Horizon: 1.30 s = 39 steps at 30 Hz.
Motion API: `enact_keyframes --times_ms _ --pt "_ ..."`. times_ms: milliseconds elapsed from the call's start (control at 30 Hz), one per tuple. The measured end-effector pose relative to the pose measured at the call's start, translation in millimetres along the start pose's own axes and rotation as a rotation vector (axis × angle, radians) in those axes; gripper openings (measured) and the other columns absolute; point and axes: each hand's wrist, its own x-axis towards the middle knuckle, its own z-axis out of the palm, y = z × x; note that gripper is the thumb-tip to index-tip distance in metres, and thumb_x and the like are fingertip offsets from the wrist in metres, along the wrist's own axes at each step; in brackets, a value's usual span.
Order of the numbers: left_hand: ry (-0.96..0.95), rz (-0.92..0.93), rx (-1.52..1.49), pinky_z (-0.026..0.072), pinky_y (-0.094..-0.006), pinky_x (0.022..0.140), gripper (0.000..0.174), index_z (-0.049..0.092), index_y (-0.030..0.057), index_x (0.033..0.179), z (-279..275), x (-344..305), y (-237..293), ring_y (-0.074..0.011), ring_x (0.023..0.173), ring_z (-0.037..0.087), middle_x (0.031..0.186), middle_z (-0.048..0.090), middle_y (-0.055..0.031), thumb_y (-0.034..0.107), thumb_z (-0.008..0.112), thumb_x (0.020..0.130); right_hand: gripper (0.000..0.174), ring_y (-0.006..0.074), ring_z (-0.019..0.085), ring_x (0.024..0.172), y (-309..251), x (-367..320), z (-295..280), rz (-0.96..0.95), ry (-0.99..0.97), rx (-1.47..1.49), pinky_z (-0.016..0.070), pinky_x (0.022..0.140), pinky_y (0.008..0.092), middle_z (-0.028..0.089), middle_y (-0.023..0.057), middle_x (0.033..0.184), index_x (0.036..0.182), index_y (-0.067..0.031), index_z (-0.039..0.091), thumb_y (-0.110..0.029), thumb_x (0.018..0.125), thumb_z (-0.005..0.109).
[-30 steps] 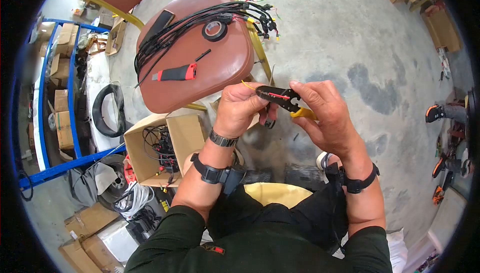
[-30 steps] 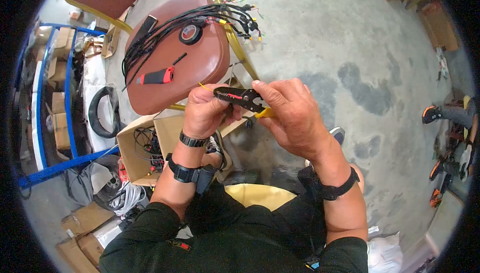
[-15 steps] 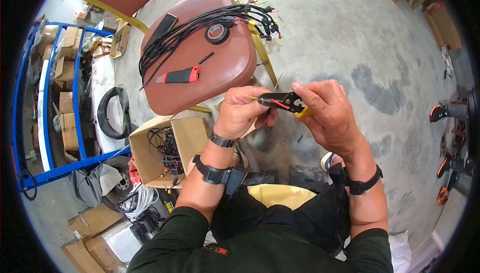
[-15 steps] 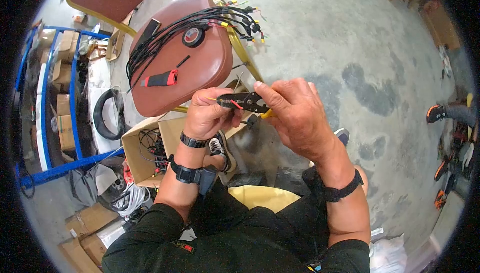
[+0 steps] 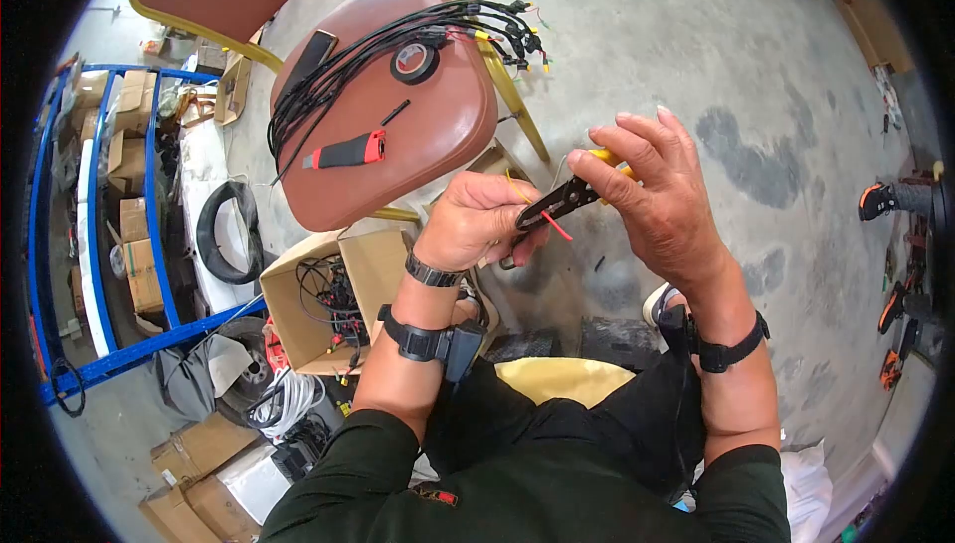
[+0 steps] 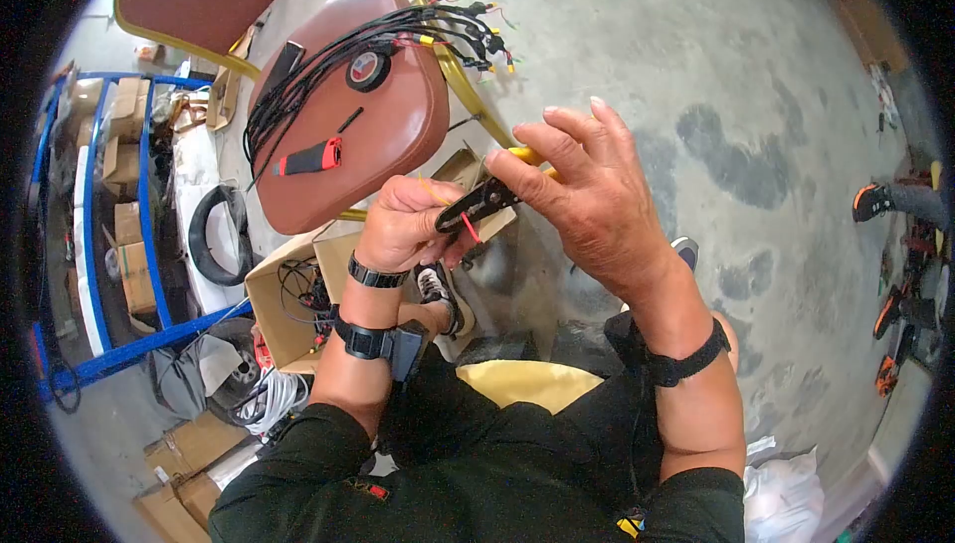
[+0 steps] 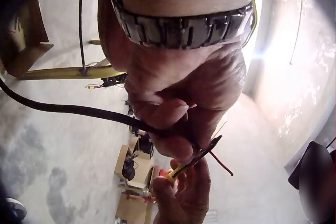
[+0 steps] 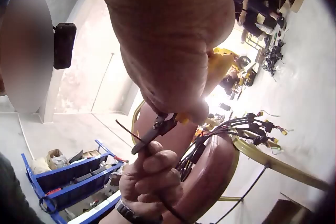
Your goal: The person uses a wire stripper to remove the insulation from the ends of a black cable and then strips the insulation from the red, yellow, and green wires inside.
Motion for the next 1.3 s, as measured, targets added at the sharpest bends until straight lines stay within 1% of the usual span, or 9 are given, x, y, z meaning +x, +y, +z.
enact_keyframes --times_ms 200,400,500,600,767,867,1067,1167,1300 --pt "0.055 0.006 0.001 0.0476 -0.0225 0.045 0.021 0.069 -0.0055 0.104 9 2 1 -0.0178 0.059 0.066 0.077 0.069 -0.0144 0.012 0.067 0.093 0.045 0.0279 0.057 0.111 0 -1 1 0.018 -0.003 -0.022 0.0414 0.101 0.0549 0.06 0.0048 0.115 0.12 -0.0198 0.065 -0.004 0.078 0.066" --pt "0.084 0.156 -0.085 0.0572 -0.0285 0.062 0.02 0.067 -0.0029 0.106 15 7 -5 -0.0211 0.079 0.069 0.094 0.069 -0.0138 0.008 0.07 0.089 0.054 0.0303 0.059 0.104 -3 -1 10 0.08 -0.051 0.171 0.0464 0.091 0.0461 0.06 0.0078 0.114 0.124 -0.0107 0.059 -0.002 0.072 0.071" --pt "0.135 0.26 -0.013 0.0581 -0.0289 0.066 0.02 0.067 -0.0028 0.106 11 10 -9 -0.0196 0.087 0.068 0.103 0.067 -0.0117 0.0 0.07 0.087 0.06 0.0332 0.061 0.102 -10 -1 8 0.13 -0.122 0.259 0.0484 0.086 0.0437 0.061 0.0114 0.114 0.128 -0.007 0.055 -0.001 0.071 0.073" --pt "0.314 0.316 0.169 0.0566 -0.0267 0.066 0.018 0.067 -0.003 0.104 16 10 -8 -0.0156 0.086 0.066 0.104 0.064 -0.0091 -0.006 0.068 0.086 0.062 0.0375 0.061 0.099 -15 -4 12 0.176 -0.174 0.37 0.0499 0.083 0.0441 0.062 0.0162 0.112 0.13 -0.0041 0.051 -0.003 0.073 0.073" --pt "0.407 0.443 0.288 0.053 -0.023 0.066 0.014 0.066 -0.0017 0.1 19 12 -16 -0.0108 0.082 0.062 0.103 0.063 -0.0067 -0.008 0.065 0.087 0.057 0.0431 0.061 0.098 -30 -9 12 0.327 -0.295 0.594 0.0503 0.083 0.0462 0.061 0.0227 0.11 0.132 0.0 0.048 -0.015 0.082 0.072" --pt "0.421 0.501 0.392 0.0519 -0.0237 0.066 0.014 0.066 -0.001 0.098 20 13 -14 -0.0109 0.081 0.061 0.099 0.063 -0.0065 -0.008 0.067 0.086 0.055 0.039 0.063 0.09 -34 -8 6 0.428 -0.367 0.76 0.0515 0.078 0.0423 0.063 0.0218 0.103 0.131 0.0016 0.048 -0.02 0.086 0.07" --pt "0.461 0.626 0.745 0.0516 -0.0288 0.065 0.018 0.063 -0.0004 0.092 19 21 -15 -0.0183 0.076 0.063 0.092 0.066 -0.0098 -0.009 0.073 0.079 0.049 0.0162 0.061 0.071 -26 -17 5 0.638 -0.453 1.049 0.0493 0.065 0.03 0.063 0.0104 0.085 0.128 0.0047 0.049 -0.024 0.091 0.066" --pt "0.44 0.666 0.902 0.0515 -0.0263 0.069 0.018 0.062 -0.0002 0.092 21 23 -14 -0.014 0.08 0.062 0.091 0.065 -0.0077 -0.01 0.07 0.08 0.047 0.0125 0.061 0.072 -26 -8 -6 0.869 -0.522 1.317 0.0498 0.065 0.0286 0.062 0.0067 0.085 0.127 0.0055 0.049 -0.023 0.093 0.065" --pt "0.423 0.642 0.901 0.0516 -0.0249 0.07 0.016 0.062 0.0 0.093 27 24 -11 -0.0105 0.081 0.062 0.09 0.065 -0.0053 -0.009 0.07 0.082 0.046 0.0126 0.06 0.073 -23 -5 -13 0.953 -0.52 1.45 0.0511 0.065 0.029 0.06 0.0058 0.087 0.127 0.0059 0.049 -0.021 0.093 0.065"
